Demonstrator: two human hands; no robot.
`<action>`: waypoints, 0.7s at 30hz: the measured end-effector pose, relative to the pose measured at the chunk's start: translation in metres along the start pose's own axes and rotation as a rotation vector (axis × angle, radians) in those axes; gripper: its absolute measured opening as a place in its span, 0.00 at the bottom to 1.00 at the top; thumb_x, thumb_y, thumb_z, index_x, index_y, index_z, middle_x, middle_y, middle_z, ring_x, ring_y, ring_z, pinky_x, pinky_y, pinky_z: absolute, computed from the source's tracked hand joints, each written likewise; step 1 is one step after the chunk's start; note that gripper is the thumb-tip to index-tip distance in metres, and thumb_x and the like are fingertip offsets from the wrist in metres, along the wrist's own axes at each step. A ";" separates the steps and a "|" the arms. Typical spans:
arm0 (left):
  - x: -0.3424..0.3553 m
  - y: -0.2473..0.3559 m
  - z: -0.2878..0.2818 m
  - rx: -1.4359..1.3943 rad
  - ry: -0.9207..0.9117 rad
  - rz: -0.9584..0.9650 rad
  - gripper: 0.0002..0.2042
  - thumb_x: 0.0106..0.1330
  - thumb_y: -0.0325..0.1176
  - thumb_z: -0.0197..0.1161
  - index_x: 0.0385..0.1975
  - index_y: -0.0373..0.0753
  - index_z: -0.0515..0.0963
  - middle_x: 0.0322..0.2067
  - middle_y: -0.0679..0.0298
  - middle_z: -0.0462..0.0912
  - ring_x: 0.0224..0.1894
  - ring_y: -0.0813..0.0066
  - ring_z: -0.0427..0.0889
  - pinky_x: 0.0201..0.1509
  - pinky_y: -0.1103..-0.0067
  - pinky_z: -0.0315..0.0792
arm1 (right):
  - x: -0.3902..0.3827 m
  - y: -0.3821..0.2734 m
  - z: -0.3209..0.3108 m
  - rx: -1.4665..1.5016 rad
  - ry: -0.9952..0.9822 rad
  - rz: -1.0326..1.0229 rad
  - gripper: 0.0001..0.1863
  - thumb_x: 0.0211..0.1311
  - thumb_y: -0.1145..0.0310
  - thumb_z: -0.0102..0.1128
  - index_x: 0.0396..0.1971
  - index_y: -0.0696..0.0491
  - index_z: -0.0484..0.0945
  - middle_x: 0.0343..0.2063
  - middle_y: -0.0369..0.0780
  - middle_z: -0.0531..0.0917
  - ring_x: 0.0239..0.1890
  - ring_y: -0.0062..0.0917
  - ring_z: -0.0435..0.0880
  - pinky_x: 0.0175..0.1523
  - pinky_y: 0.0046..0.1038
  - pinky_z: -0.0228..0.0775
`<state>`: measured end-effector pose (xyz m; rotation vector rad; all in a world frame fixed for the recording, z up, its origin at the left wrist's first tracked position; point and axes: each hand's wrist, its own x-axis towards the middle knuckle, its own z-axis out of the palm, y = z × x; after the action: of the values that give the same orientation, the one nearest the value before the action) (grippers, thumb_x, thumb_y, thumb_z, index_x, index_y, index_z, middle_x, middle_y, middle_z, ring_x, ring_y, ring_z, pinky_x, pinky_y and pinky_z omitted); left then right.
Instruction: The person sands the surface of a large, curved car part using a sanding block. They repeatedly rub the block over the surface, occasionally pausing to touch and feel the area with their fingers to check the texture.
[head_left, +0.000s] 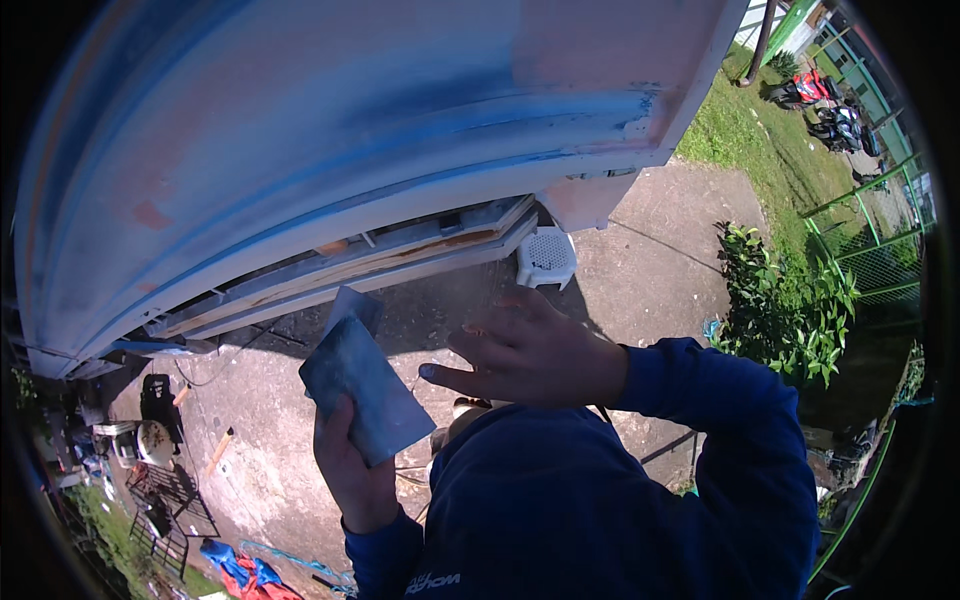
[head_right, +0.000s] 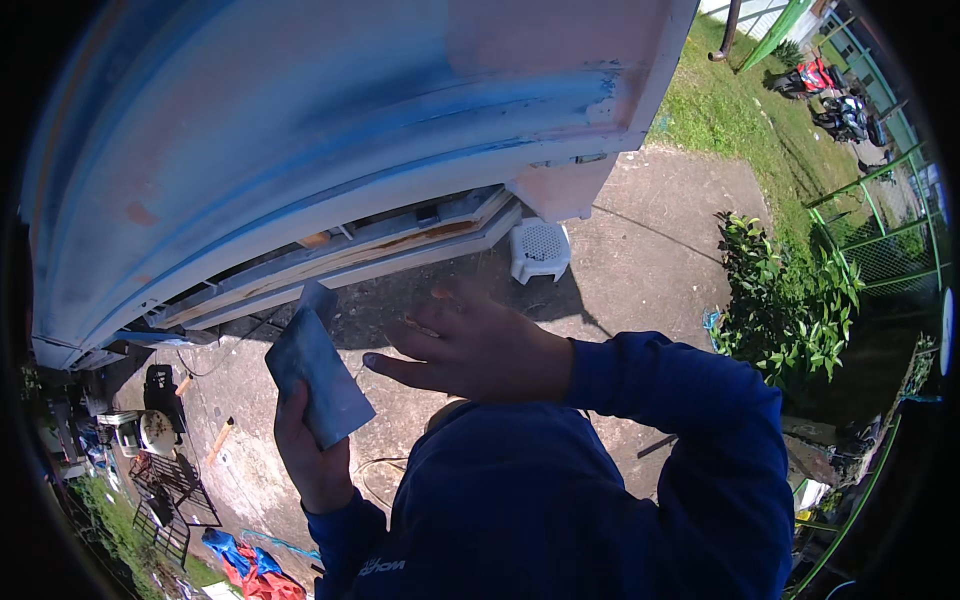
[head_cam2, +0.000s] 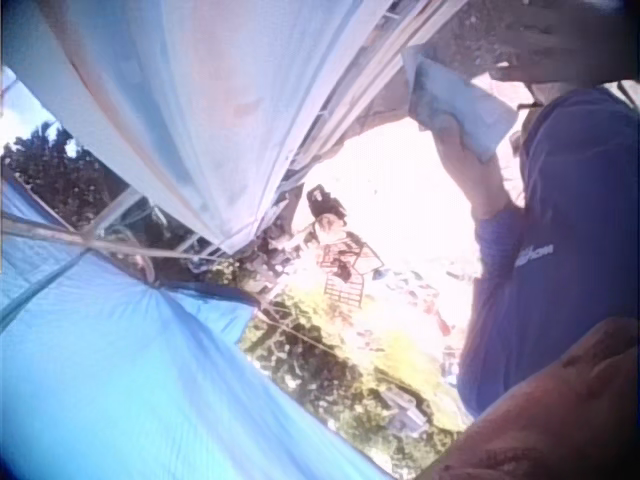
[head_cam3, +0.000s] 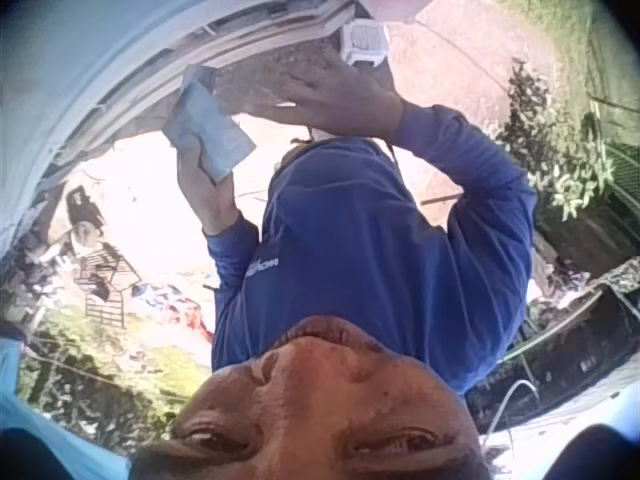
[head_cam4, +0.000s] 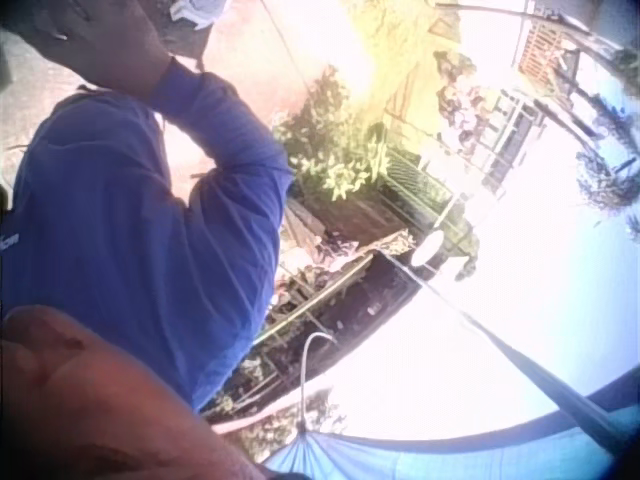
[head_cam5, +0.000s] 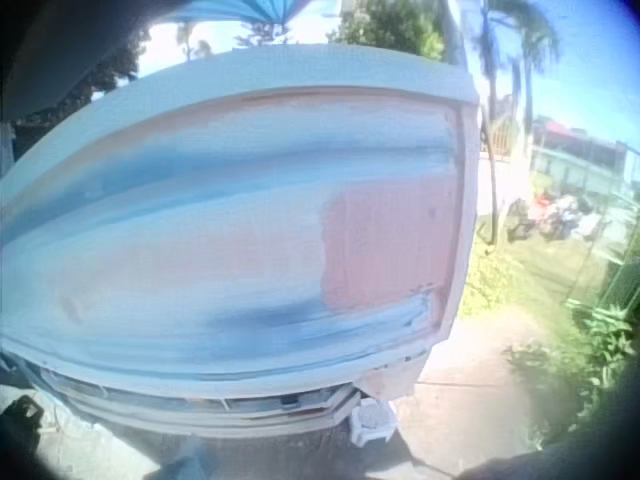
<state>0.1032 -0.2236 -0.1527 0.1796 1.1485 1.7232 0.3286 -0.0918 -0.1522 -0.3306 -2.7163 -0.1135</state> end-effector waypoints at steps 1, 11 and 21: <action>0.001 0.002 0.008 0.008 -0.030 -0.030 0.22 0.71 0.34 0.59 0.62 0.32 0.67 0.53 0.55 0.79 0.53 0.65 0.81 0.58 0.70 0.77 | -0.010 0.008 -0.002 -0.053 0.000 0.047 0.29 0.65 0.59 0.58 0.67 0.31 0.69 0.48 0.36 0.75 0.52 0.26 0.74 0.57 0.41 0.69; 0.058 -0.055 0.065 0.176 -0.323 -0.454 0.20 0.69 0.31 0.58 0.59 0.31 0.69 0.50 0.55 0.80 0.51 0.63 0.82 0.56 0.68 0.78 | -0.120 0.040 0.028 1.201 0.844 1.116 0.32 0.63 0.84 0.53 0.68 0.51 0.67 0.58 0.41 0.71 0.56 0.24 0.74 0.56 0.24 0.71; 0.104 -0.086 0.088 0.379 -0.547 -0.713 0.19 0.69 0.27 0.55 0.60 0.30 0.69 0.54 0.52 0.79 0.54 0.61 0.82 0.62 0.66 0.75 | -0.113 0.132 0.026 0.133 0.781 1.225 0.35 0.58 0.83 0.50 0.69 0.53 0.65 0.61 0.49 0.69 0.65 0.44 0.67 0.69 0.37 0.62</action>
<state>0.1621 -0.0843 -0.2100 0.3913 0.9493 0.7527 0.4519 0.0150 -0.2170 -1.4477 -1.4093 0.2358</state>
